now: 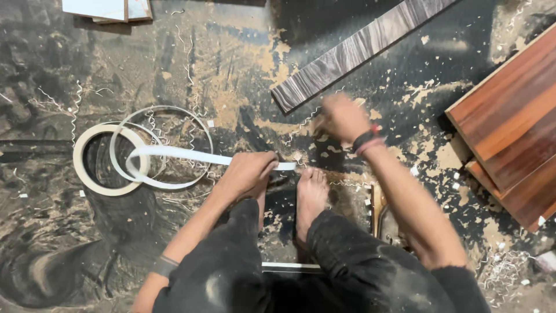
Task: The person sits on the workshop floor and applies white edge banding tape to the edge of a wooden board. They align the banding along the board edge, then run a heated iron along the strip to melt and press it onto the board, working along the edge and repositioning the board between passes.
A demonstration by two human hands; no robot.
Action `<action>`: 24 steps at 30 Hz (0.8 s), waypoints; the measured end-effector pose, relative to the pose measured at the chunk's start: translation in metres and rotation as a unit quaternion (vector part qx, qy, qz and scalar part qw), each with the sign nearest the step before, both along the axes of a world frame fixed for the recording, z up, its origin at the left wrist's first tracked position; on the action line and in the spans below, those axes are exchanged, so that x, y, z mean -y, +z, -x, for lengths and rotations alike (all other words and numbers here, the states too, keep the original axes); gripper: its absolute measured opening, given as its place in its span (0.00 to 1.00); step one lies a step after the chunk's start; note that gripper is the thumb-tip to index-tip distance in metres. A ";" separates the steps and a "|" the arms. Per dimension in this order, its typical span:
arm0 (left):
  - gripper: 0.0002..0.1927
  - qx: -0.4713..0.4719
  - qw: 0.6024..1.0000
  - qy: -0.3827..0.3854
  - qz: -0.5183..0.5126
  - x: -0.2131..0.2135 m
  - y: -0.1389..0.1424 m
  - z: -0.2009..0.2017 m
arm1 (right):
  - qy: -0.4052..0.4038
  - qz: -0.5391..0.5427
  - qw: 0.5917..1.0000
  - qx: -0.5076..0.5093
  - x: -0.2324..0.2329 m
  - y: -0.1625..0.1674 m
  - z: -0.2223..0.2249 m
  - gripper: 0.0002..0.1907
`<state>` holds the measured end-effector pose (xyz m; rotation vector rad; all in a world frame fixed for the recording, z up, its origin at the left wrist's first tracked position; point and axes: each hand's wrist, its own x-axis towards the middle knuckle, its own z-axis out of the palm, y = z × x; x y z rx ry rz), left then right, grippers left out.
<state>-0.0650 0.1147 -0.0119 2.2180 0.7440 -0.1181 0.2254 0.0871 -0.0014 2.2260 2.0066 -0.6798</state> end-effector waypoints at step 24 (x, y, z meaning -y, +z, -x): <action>0.16 0.011 1.000 0.024 -0.002 0.055 -0.003 0.033 | 0.042 -0.210 0.977 -0.014 0.003 -0.005 0.074 0.22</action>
